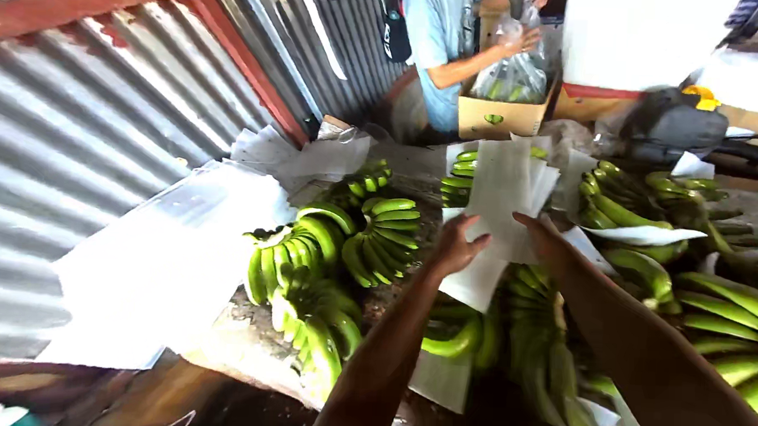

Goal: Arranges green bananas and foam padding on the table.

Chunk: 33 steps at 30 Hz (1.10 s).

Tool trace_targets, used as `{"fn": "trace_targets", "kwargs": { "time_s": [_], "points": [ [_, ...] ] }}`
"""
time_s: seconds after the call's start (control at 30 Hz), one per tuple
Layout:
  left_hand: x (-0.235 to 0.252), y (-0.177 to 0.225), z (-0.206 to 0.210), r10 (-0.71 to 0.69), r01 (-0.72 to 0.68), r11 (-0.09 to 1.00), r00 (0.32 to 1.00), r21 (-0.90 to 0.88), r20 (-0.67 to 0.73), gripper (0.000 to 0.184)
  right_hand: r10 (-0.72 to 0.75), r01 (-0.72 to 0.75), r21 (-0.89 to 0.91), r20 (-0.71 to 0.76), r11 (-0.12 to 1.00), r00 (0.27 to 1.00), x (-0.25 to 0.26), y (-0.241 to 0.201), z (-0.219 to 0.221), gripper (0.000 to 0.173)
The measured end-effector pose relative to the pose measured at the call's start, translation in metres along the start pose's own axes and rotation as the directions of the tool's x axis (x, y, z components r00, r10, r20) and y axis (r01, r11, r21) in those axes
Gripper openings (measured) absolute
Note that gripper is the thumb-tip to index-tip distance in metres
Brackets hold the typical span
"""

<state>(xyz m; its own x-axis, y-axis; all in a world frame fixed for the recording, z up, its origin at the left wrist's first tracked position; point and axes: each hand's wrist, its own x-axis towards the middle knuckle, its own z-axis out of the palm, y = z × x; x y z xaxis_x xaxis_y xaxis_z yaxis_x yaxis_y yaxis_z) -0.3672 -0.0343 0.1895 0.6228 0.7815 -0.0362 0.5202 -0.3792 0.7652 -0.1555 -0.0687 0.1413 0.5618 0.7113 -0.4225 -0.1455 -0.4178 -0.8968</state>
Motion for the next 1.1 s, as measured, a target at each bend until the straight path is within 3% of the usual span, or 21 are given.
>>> {"fn": "trace_targets", "kwargs": {
  "time_s": [0.1,0.23,0.37,0.43,0.53,0.57,0.63,0.7,0.77,0.9,1.0,1.1],
  "points": [
    [0.0,-0.032,-0.032,0.076,-0.074,0.997,0.995,-0.037,0.062,0.06,-0.003,-0.011,-0.098,-0.133,0.995,0.991,0.02,0.009,0.036,0.089],
    [0.008,-0.057,-0.065,0.151,-0.151,0.988,0.986,0.002,0.077,0.076,-0.182,0.2,0.047,-0.261,0.979,0.948,-0.042,-0.032,0.085,0.101],
    [0.001,-0.049,-0.094,0.205,-0.183,0.969,0.97,-0.167,0.129,0.108,-0.37,0.391,0.28,-0.128,0.877,0.92,-0.118,-0.064,0.143,0.083],
    [-0.012,-0.048,-0.116,0.31,-0.268,0.919,0.945,-0.29,0.108,0.104,-0.419,0.41,0.39,-0.065,0.824,0.906,-0.146,-0.068,0.167,0.075],
    [-0.039,-0.06,-0.149,0.366,-0.337,0.889,0.93,-0.309,0.038,0.077,-0.485,0.381,0.481,0.11,0.789,0.867,-0.168,-0.064,0.183,0.045],
    [-0.051,-0.066,-0.163,0.345,-0.336,0.913,0.939,-0.232,0.0,0.067,-0.497,0.371,0.463,0.183,0.805,0.848,-0.172,-0.064,0.183,0.043],
    [-0.074,-0.088,-0.202,0.339,-0.328,0.941,0.922,0.087,-0.187,0.055,-0.515,0.431,0.312,0.271,0.846,0.814,-0.175,-0.062,0.185,0.047],
    [-0.089,-0.125,-0.257,0.337,-0.138,0.878,0.858,0.458,-0.388,0.055,-0.496,0.469,0.161,0.289,0.868,0.819,-0.174,-0.046,0.181,0.057],
    [-0.109,-0.162,-0.333,0.335,0.087,0.774,0.784,0.627,-0.522,0.06,-0.458,0.46,0.057,0.254,0.886,0.852,-0.173,-0.033,0.179,0.046],
    [-0.172,-0.21,-0.458,0.15,0.47,0.652,0.69,0.596,-0.708,0.065,-0.445,0.496,-0.131,0.292,0.858,0.846,-0.186,-0.016,0.213,0.038],
    [-0.195,-0.254,-0.502,0.028,0.61,0.58,0.647,0.54,-0.762,0.065,-0.329,0.57,-0.358,0.547,0.739,0.77,-0.196,-0.002,0.277,0.041],
    [-0.195,-0.324,-0.526,-0.083,0.672,0.532,0.646,0.515,-0.759,0.067,-0.169,0.646,-0.514,0.694,0.564,0.7,-0.203,0.016,0.363,0.058]
  ]
}}
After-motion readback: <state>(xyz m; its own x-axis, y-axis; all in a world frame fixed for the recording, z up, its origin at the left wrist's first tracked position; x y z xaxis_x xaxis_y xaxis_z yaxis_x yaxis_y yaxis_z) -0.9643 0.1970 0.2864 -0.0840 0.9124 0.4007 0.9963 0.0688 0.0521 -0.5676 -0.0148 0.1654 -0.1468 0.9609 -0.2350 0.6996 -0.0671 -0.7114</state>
